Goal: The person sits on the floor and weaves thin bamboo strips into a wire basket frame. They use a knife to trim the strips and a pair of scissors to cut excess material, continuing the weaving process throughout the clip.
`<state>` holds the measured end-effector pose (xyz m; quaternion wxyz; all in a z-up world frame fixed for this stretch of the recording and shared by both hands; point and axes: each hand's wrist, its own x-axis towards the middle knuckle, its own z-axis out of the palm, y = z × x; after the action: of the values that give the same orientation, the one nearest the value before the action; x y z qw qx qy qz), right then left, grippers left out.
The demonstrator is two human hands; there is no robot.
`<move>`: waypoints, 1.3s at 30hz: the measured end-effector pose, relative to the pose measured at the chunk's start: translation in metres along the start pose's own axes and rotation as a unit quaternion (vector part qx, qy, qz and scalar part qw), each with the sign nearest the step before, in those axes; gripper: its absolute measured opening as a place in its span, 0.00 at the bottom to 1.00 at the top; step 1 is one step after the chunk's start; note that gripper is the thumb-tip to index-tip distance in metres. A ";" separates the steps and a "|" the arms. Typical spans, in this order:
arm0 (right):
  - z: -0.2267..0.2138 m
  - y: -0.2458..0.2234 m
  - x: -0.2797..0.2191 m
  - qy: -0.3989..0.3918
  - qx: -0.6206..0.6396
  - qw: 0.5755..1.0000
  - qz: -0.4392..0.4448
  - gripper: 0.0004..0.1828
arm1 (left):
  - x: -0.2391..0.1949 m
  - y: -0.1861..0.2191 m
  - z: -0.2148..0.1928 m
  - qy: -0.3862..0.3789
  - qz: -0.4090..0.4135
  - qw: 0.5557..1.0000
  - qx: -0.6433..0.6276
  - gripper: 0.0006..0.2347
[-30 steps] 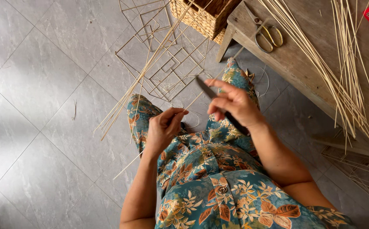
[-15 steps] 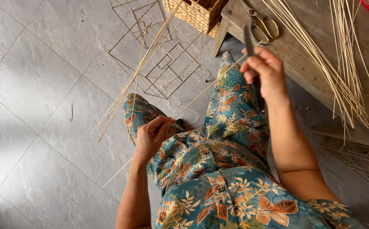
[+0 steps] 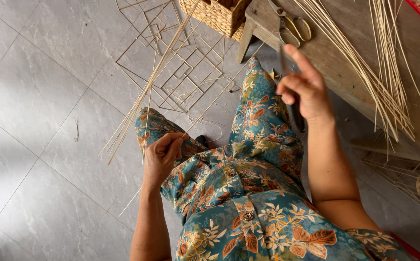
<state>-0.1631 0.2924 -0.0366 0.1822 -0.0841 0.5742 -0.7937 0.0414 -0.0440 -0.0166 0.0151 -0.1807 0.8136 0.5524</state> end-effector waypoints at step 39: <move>0.089 0.032 -0.010 -0.097 -0.105 0.989 0.044 0.14 | 0.020 0.034 0.030 -0.020 0.027 0.999 -0.006 0.06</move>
<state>-0.1178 0.2093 -0.0372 0.2619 -0.1544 0.6371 -0.7083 0.0070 -0.0112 -0.0020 0.0160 -0.1479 0.8146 0.5607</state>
